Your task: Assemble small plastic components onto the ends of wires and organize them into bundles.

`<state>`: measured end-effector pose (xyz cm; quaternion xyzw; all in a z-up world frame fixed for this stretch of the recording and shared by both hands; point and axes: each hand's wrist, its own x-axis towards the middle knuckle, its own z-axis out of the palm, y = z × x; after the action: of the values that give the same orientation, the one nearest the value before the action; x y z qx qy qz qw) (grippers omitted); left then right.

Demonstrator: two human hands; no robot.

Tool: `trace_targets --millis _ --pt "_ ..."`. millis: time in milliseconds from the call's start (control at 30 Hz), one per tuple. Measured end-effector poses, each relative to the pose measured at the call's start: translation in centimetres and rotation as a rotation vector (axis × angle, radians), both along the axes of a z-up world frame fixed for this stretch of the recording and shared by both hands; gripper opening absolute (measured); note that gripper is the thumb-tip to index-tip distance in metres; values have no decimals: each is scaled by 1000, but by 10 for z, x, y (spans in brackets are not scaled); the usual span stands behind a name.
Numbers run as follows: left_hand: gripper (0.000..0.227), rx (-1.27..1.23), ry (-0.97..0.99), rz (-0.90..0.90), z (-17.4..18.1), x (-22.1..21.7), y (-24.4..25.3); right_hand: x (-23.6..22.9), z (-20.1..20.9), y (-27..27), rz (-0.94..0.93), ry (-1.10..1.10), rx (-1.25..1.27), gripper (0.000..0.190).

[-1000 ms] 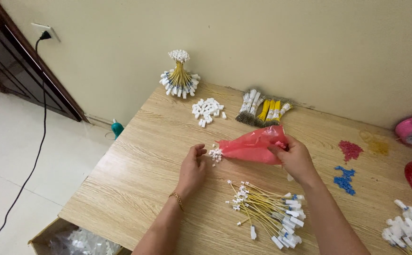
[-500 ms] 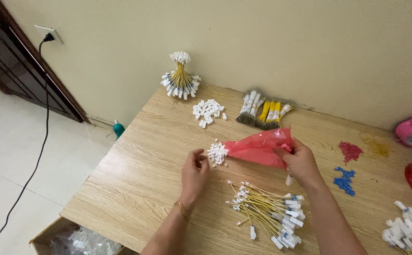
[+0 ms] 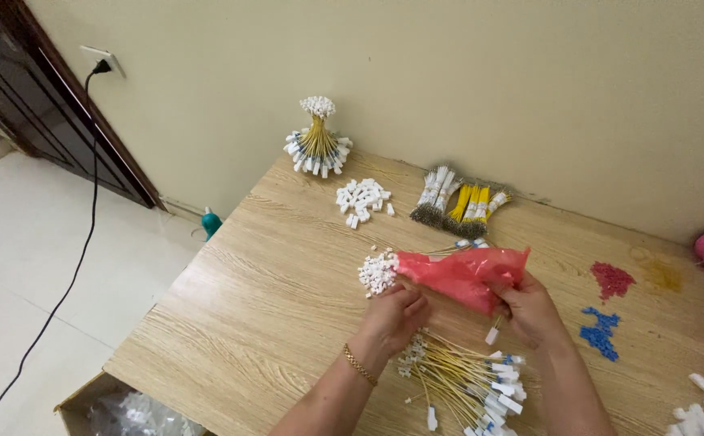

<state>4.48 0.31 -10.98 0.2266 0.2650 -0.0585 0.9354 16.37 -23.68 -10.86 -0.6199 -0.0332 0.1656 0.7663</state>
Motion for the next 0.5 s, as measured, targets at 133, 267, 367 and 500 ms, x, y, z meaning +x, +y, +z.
trace_targets --millis 133,267,367,500 --pt "33 -49 -40 83 -9 9 -15 2 13 -7 44 19 14 26" --pt "34 -112 -281 115 -32 20 -21 10 12 -17 68 -32 -65 28" --pt "31 -151 -258 110 -16 20 -23 3 18 -14 51 14 -5 31" --pt "39 -32 -322 109 3 18 -23 -4 17 -10 17 76 17 33"
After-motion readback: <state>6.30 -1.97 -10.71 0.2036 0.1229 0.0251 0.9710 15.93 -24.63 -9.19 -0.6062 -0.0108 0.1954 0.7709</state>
